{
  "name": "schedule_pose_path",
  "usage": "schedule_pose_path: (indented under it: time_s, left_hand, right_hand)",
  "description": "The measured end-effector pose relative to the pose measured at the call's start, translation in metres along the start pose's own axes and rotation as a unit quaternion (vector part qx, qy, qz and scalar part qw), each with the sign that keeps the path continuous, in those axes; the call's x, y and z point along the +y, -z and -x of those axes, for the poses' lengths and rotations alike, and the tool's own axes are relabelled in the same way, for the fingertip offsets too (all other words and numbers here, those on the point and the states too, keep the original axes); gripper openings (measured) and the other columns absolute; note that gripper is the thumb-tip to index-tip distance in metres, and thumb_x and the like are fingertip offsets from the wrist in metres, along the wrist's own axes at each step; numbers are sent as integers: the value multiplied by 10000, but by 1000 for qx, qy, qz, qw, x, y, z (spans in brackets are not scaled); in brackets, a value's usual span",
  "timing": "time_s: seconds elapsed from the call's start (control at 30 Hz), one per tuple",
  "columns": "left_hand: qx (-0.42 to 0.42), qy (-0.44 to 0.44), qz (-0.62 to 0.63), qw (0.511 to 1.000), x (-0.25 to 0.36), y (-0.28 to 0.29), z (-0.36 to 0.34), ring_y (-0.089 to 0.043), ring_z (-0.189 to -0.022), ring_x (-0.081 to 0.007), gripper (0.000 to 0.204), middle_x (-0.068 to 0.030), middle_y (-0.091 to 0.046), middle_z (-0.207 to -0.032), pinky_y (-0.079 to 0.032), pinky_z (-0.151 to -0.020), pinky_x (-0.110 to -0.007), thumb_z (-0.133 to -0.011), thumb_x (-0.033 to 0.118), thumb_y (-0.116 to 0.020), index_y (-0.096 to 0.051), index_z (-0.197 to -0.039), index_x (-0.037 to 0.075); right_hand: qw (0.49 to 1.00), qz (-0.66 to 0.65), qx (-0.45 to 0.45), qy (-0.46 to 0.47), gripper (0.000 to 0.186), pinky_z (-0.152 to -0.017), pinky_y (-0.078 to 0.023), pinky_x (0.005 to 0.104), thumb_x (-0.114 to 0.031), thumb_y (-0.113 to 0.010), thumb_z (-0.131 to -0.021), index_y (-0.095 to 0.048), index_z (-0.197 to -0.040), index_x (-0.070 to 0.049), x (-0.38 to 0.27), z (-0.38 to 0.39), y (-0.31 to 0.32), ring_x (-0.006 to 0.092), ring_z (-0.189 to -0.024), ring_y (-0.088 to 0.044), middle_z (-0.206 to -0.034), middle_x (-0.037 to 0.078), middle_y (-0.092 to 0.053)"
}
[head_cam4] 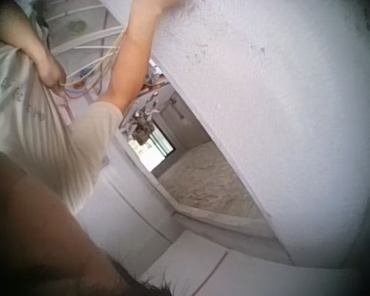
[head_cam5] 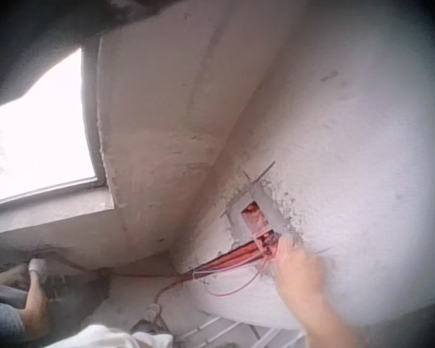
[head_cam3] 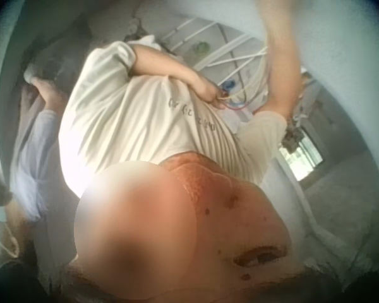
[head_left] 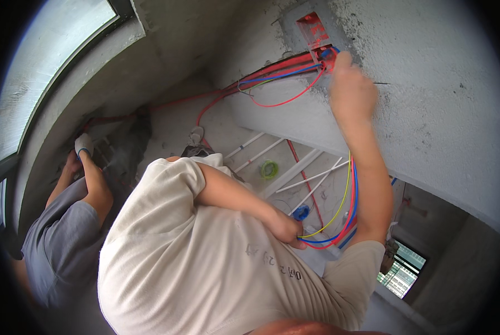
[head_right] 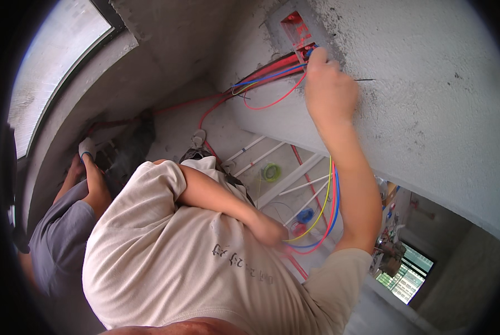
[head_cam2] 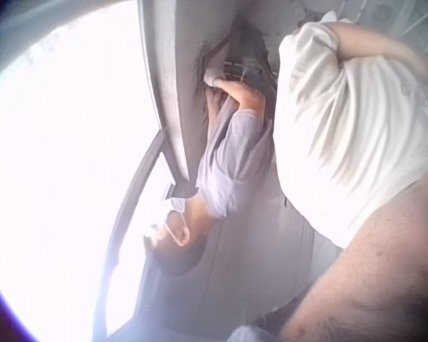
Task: The person works on electrical wiring at a ceiling junction box, stripping wire ends, twisting conductors together, and wrapping connections with electrical tape. They repeatedly pull, align, and secure multiple colored wires into the red junction box while another worker is visible nearby.
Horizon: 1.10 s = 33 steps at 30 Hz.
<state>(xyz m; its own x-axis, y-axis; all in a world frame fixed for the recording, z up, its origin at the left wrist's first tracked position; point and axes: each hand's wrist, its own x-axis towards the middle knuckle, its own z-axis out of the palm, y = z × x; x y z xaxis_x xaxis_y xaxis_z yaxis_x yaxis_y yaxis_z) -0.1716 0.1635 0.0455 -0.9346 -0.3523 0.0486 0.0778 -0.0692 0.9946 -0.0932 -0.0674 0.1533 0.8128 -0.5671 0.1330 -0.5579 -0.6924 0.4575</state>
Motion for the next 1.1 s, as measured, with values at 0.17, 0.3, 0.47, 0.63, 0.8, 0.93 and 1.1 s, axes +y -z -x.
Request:
schedule_pose_path:
  time_s: [0.17,0.3,0.47,0.63,0.8,0.93,1.1]
  left_hand:
    - [-11,-10,-31,999,-7,0,0,-675,-945,-361,623,-264,-716,-1033,-518,-849,-478,-1057,523,-504,-708,-1108,-63]
    - [-5,-3,-18,1000,-17,1,-2,-675,-918,-339,541,-257,-722,-1001,-519,-831,-469,-1025,456,-576,-714,-1073,-65]
    - [36,31,45,998,-24,0,-7,-687,-920,-308,440,-211,-737,-997,-526,-818,-451,-992,376,-613,-725,-1068,-42]
    - [47,65,74,994,-11,6,9,-697,-955,-281,416,-179,-748,-1027,-531,-831,-434,-952,372,-658,-740,-1097,-10]
    - [47,123,67,989,4,16,27,-702,-974,-290,497,-176,-751,-1062,-535,-846,-426,-891,440,-734,-746,-1127,3]
    - [97,99,63,988,-5,9,24,-652,-857,-236,395,-134,-693,-852,-503,-752,-426,-877,387,-807,-713,-898,4]
    - [40,76,61,994,-16,9,9,-637,-822,-231,404,-116,-673,-808,-498,-743,-422,-874,402,-815,-705,-875,13]
  right_hand:
    - [994,-69,-69,-44,136,-540,-551,468,-124,-559,-996,-524,-1099,-42,-11,34,-11,352,-678,-726,-788,181,-692]
    - [761,-553,-238,-242,223,-449,-479,331,-168,-512,-1055,-529,-1240,-44,6,26,-11,153,-537,-610,-753,97,-645]
    - [768,-567,-172,-243,338,-465,-465,315,-164,-528,-1025,-512,-1321,-2,12,1,-26,150,-538,-558,-826,78,-685]
    - [510,-785,-216,-278,447,-472,-453,310,-100,-569,-972,-441,-1389,1,2,-1,-34,148,-560,-547,-946,107,-686]
    - [384,-862,-149,-294,740,-496,-458,305,-25,-578,-927,-249,-1589,7,-12,0,-51,127,-552,-525,-1103,179,-685]
    - [620,-734,-149,-233,669,-493,-491,318,-64,-591,-950,-334,-1560,29,-8,8,-27,117,-538,-544,-1034,151,-691]
    - [769,-582,-166,-206,616,-510,-513,314,-95,-605,-982,-401,-1549,33,9,6,-12,100,-494,-525,-945,131,-706]
